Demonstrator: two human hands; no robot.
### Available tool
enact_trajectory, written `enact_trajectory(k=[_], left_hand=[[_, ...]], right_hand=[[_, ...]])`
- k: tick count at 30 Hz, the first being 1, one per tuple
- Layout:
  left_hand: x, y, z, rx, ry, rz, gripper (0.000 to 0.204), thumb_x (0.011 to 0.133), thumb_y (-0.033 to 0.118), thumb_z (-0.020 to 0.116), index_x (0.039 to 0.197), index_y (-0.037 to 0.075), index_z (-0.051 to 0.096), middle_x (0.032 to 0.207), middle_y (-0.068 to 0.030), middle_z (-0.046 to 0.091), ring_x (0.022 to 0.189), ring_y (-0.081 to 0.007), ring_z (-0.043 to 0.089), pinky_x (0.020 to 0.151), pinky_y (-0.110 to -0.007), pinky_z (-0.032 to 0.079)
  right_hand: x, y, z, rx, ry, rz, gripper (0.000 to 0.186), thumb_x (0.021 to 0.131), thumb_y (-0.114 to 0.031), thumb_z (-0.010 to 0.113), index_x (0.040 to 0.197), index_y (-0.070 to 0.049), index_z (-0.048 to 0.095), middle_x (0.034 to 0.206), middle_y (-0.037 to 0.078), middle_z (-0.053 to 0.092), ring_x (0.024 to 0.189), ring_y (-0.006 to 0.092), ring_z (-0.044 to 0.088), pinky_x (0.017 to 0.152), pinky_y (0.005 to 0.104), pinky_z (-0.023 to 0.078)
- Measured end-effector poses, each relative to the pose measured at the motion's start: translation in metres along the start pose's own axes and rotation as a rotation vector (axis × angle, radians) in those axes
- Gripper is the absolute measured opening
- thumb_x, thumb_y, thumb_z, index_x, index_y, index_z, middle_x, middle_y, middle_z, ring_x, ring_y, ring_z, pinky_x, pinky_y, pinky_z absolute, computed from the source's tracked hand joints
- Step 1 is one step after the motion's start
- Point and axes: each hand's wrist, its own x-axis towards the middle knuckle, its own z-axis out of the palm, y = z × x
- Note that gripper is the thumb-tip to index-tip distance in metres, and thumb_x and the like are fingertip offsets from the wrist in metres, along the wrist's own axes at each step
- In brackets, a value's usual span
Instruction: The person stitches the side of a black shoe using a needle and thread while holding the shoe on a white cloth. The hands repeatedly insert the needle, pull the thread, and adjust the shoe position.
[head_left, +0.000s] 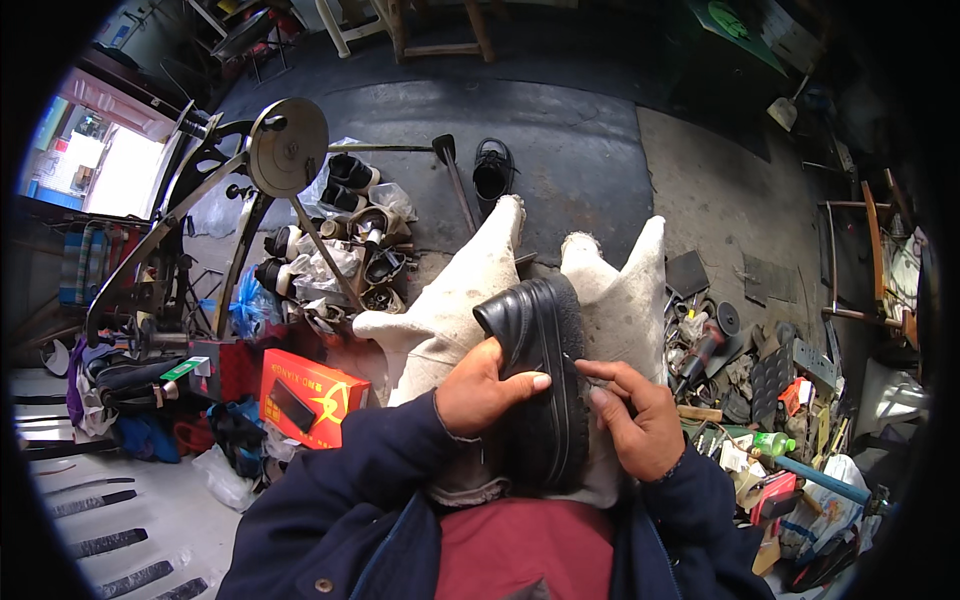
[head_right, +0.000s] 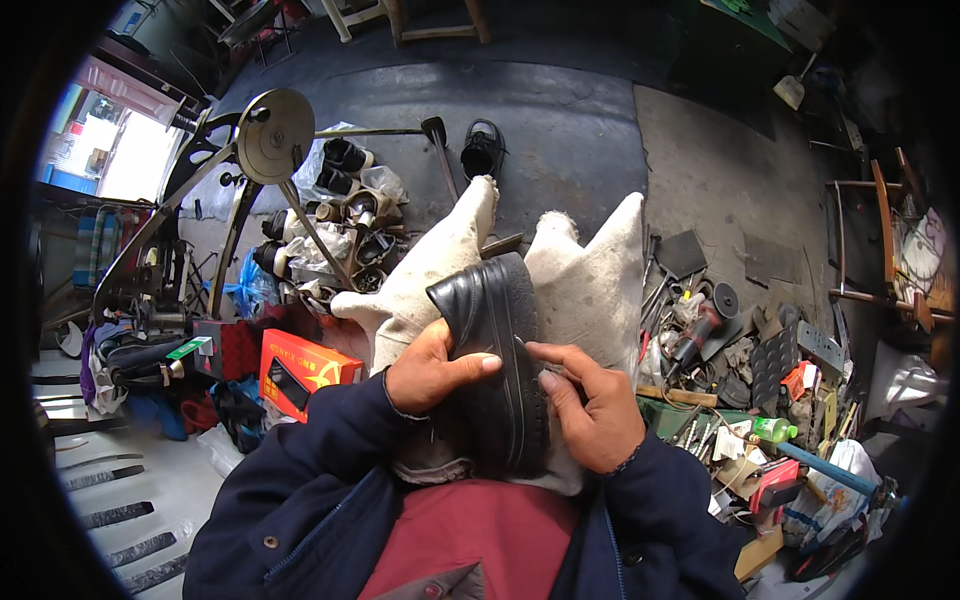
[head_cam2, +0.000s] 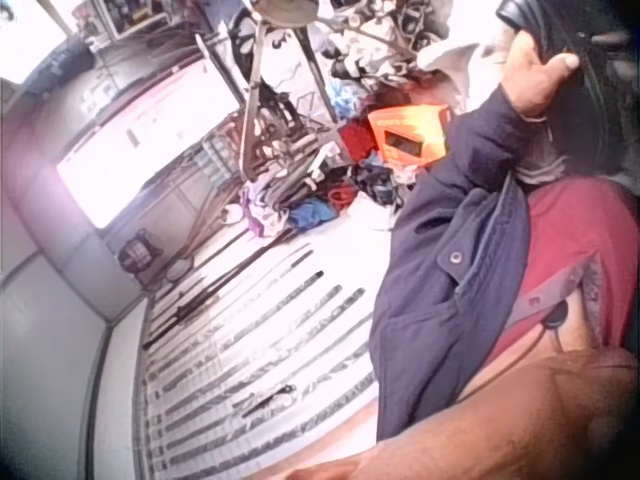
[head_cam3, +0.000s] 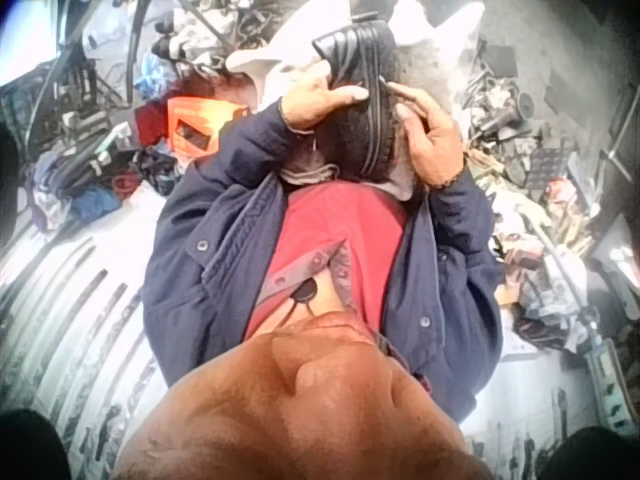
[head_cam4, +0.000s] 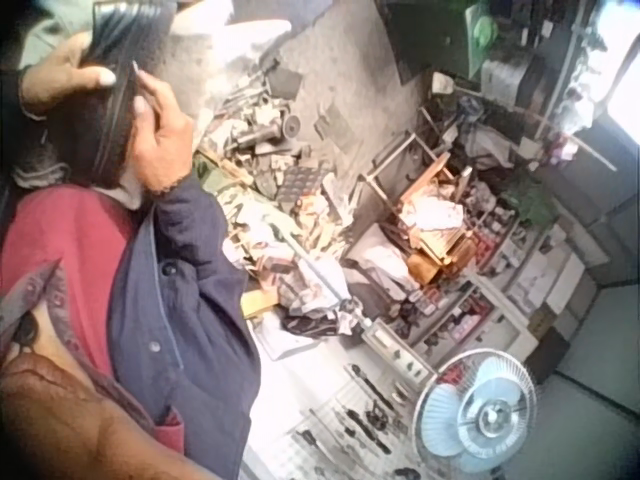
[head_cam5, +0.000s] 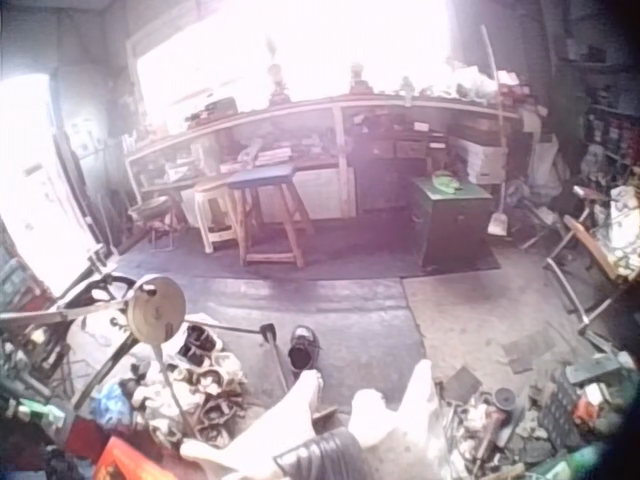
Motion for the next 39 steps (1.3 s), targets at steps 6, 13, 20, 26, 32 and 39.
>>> enact_trajectory(k=[6, 13, 20, 26, 32, 39], left_hand=[[-0.001, 0.0, -0.001, 0.015, 0.002, -0.013, 0.048, 0.099, 0.005, 0.071, 0.142, -0.004, 0.053, 0.129, -0.0097, 0.068, 0.116, -0.0169, 0.065, 0.103, -0.033, 0.054], [-0.001, 0.0, 0.0, 0.005, -0.011, -0.001, 0.048, 0.099, 0.005, 0.071, 0.143, -0.004, 0.053, 0.131, -0.009, 0.067, 0.118, -0.0172, 0.064, 0.105, -0.034, 0.053], [-0.002, 0.001, 0.0, 0.045, -0.01, -0.029, 0.049, 0.098, 0.004, 0.071, 0.143, -0.004, 0.053, 0.129, -0.0087, 0.068, 0.117, -0.0167, 0.064, 0.103, -0.034, 0.053], [-0.002, 0.001, 0.001, 0.054, -0.012, -0.004, 0.05, 0.098, 0.003, 0.071, 0.143, -0.005, 0.051, 0.128, -0.0093, 0.068, 0.115, -0.0165, 0.065, 0.102, -0.034, 0.054], [-0.002, 0.002, 0.004, 0.066, 0.011, -0.003, 0.05, 0.098, 0.002, 0.07, 0.144, -0.005, 0.051, 0.129, -0.0095, 0.068, 0.117, -0.0166, 0.065, 0.102, -0.034, 0.054], [-0.003, 0.001, 0.009, 0.227, 0.048, 0.042, 0.051, 0.095, 0.005, 0.075, 0.141, -0.005, 0.055, 0.127, -0.0093, 0.07, 0.113, -0.0161, 0.066, 0.102, -0.033, 0.053]], right_hand=[[0.015, 0.008, 0.012, -0.079, 0.107, -0.221, 0.036, 0.101, 0.001, 0.061, 0.134, -0.005, 0.07, 0.073, 0.004, 0.065, 0.065, 0.0086, 0.058, 0.063, 0.0259, 0.048], [0.014, 0.01, -0.008, -0.204, -0.064, -0.217, 0.037, 0.096, 0.0, 0.066, 0.132, -0.005, 0.07, 0.101, 0.022, 0.076, 0.091, 0.0359, 0.076, 0.078, 0.0366, 0.058], [0.008, 0.005, -0.009, -0.222, -0.008, -0.125, 0.026, 0.095, -0.011, 0.072, 0.12, -0.005, 0.072, 0.089, 0.021, 0.074, 0.08, 0.0387, 0.074, 0.069, 0.04, 0.056], [0.012, 0.005, -0.019, -0.49, -0.089, -0.085, 0.024, 0.093, -0.022, 0.078, 0.108, -0.003, 0.071, 0.075, 0.018, 0.071, 0.07, 0.0387, 0.072, 0.062, 0.0417, 0.053], [0.003, 0.015, -0.029, -0.247, -0.042, -0.062, 0.028, 0.094, -0.03, 0.076, 0.093, -0.003, 0.069, 0.067, 0.019, 0.066, 0.068, 0.0397, 0.07, 0.062, 0.0453, 0.052], [0.02, 0.035, -0.059, -0.464, 0.472, -0.049, 0.019, 0.094, -0.017, 0.074, 0.092, -0.001, 0.065, 0.064, 0.015, 0.062, 0.056, 0.0288, 0.064, 0.057, 0.0401, 0.048]])
